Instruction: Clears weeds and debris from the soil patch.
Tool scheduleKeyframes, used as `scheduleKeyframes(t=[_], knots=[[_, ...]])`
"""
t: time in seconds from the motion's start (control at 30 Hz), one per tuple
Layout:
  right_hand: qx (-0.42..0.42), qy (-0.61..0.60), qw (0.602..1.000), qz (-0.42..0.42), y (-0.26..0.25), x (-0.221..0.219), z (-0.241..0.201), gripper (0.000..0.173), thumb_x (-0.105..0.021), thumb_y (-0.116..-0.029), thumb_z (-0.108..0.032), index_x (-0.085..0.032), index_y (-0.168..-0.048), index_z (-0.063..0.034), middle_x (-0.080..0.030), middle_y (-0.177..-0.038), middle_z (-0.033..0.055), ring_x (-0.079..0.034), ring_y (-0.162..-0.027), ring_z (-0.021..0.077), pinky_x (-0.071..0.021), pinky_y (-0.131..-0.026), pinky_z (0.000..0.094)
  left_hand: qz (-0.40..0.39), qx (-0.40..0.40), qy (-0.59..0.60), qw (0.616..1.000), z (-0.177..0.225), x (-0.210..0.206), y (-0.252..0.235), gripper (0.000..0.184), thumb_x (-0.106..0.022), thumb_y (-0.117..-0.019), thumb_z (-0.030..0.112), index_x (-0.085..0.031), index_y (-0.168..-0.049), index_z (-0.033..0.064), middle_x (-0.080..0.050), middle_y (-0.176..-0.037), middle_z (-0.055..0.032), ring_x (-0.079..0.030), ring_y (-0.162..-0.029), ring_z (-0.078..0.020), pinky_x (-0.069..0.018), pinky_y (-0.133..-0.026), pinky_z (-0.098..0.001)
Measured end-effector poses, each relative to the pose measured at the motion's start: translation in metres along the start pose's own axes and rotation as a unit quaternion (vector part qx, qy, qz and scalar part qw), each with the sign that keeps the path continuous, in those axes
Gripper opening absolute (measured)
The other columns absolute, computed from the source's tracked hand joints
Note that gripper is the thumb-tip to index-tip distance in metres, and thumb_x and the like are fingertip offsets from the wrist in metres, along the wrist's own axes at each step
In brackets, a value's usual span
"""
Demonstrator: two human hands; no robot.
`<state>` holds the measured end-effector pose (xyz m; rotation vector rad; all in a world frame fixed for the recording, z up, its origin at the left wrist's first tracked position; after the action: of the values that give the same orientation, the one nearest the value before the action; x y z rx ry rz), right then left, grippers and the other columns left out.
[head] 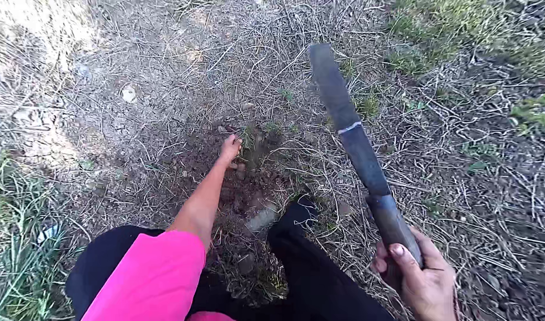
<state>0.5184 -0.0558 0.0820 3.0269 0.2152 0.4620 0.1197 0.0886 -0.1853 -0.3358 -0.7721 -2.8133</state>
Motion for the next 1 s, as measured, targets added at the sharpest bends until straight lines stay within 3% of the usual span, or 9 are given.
scheduleKeyframes(t=[0.1,0.2,0.27,0.33,0.47,0.57,0.67,0.83,1.0], knots=[[0.065,0.020,0.997,-0.043,-0.024,-0.042,0.024,0.052,-0.059,-0.0988,-0.031,-0.042,-0.136,0.0011,-0.064,-0.079,-0.0100,-0.065,-0.061,0.0028,-0.0601,-0.057,0.0237,0.024,-0.001,-0.100,0.995,-0.013,0.033,0.019,0.039,-0.049,-0.1081,0.015,-0.054,-0.142,-0.0029,-0.062,-0.133,-0.0277,-0.060,-0.125,-0.0409,-0.0443,-0.109,-0.0576],[0.033,0.162,0.981,-0.105,-0.033,-0.067,0.070,0.056,-0.056,-0.0982,-0.030,-0.050,-0.139,0.0068,-0.066,-0.082,0.0054,-0.062,-0.061,0.0078,-0.0564,-0.059,0.0296,-0.016,0.054,-0.228,0.972,-0.055,0.038,0.042,0.039,-0.052,-0.1043,0.013,-0.057,-0.142,0.0050,-0.061,-0.135,-0.0286,-0.058,-0.128,-0.0475,-0.0437,-0.105,-0.0675],[-0.059,0.302,0.928,-0.212,-0.042,-0.081,0.092,0.051,-0.058,-0.0999,-0.032,-0.055,-0.142,-0.0037,-0.069,-0.091,0.0167,-0.066,-0.067,0.0250,-0.0566,-0.066,0.0469,-0.033,0.090,-0.219,0.971,-0.086,0.035,0.054,0.044,-0.053,-0.1026,0.010,-0.054,-0.147,0.0098,-0.061,-0.137,-0.0277,-0.058,-0.128,-0.0473,-0.0444,-0.104,-0.0677],[-0.158,0.392,0.851,-0.313,-0.044,-0.100,0.101,0.052,-0.062,-0.1032,-0.029,-0.051,-0.149,-0.0085,-0.069,-0.114,0.0289,-0.069,-0.099,0.0448,-0.0511,-0.091,0.0636,-0.019,0.108,-0.132,0.985,-0.111,0.031,0.057,0.047,-0.055,-0.1038,0.010,-0.049,-0.151,0.0095,-0.062,-0.135,-0.0274,-0.062,-0.123,-0.0437,-0.0479,-0.104,-0.0605],[-0.209,0.441,0.796,-0.358,-0.051,-0.114,0.106,0.056,-0.067,-0.1006,-0.031,-0.050,-0.146,-0.0042,-0.066,-0.117,0.0290,-0.066,-0.108,0.0451,-0.0490,-0.096,0.0635,0.011,0.136,0.005,0.991,-0.128,0.027,0.054,0.048,-0.052,-0.1054,0.009,-0.045,-0.153,0.0085,-0.058,-0.139,-0.0280,-0.063,-0.121,-0.0417,-0.0509,-0.102,-0.0561],[-0.262,0.433,0.760,-0.408,-0.065,-0.128,0.128,0.057,-0.064,-0.1024,-0.035,-0.051,-0.143,0.0021,-0.062,-0.128,0.0314,-0.061,-0.119,0.0447,-0.0441,-0.103,0.0626,0.175,0.215,0.057,0.959,-0.118,0.055,0.078,0.046,-0.044,-0.1059,0.012,-0.046,-0.152,0.0085,-0.055,-0.144,-0.0268,-0.056,-0.132,-0.0420,-0.0459,-0.107,-0.0584],[-0.284,0.434,0.727,-0.450,-0.072,-0.143,0.162,0.055,-0.055,-0.1065,-0.043,-0.059,-0.129,0.0070,-0.062,-0.120,0.0298,-0.062,-0.109,0.0392,-0.0458,-0.097,0.0584,0.273,0.247,0.080,0.926,-0.103,0.071,0.090,0.046,-0.036,-0.1112,0.027,-0.044,-0.151,0.0070,-0.049,-0.151,-0.0249,-0.051,-0.138,-0.0398,-0.0437,-0.111,-0.0556],[-0.267,0.487,0.711,-0.431,-0.076,-0.149,0.179,0.057,-0.066,-0.0987,-0.047,-0.066,-0.123,0.0046,-0.065,-0.122,0.0305,-0.060,-0.119,0.0457,-0.0425,-0.103,0.0668,0.187,0.120,-0.094,0.970,-0.065,0.057,0.068,0.062,-0.050,-0.1054,0.049,-0.049,-0.150,0.0071,-0.050,-0.152,-0.0216,-0.042,-0.143,-0.0424,-0.0325,-0.114,-0.0634],[-0.286,0.499,0.722,-0.384,-0.069,-0.148,0.164,0.048,-0.064,-0.1015,-0.028,-0.055,-0.139,0.0014,-0.064,-0.124,0.0292,-0.064,-0.113,0.0439,-0.0476,-0.099,0.0625,0.166,0.168,-0.072,0.969,-0.077,0.040,0.069,0.098,-0.072,-0.0937,0.049,-0.018,-0.163,0.0035,-0.063,-0.137,-0.0218,-0.055,-0.134,-0.0389,-0.0362,-0.115,-0.0589]])
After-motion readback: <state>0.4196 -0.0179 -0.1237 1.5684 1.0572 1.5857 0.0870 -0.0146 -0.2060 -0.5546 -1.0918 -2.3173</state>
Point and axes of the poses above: each hand's wrist, its own y-axis away from the middle knuckle, its own x-axis out of the back of the hand, z = x × y, the point moved 8 cm from there along -y, towards the middle knuckle
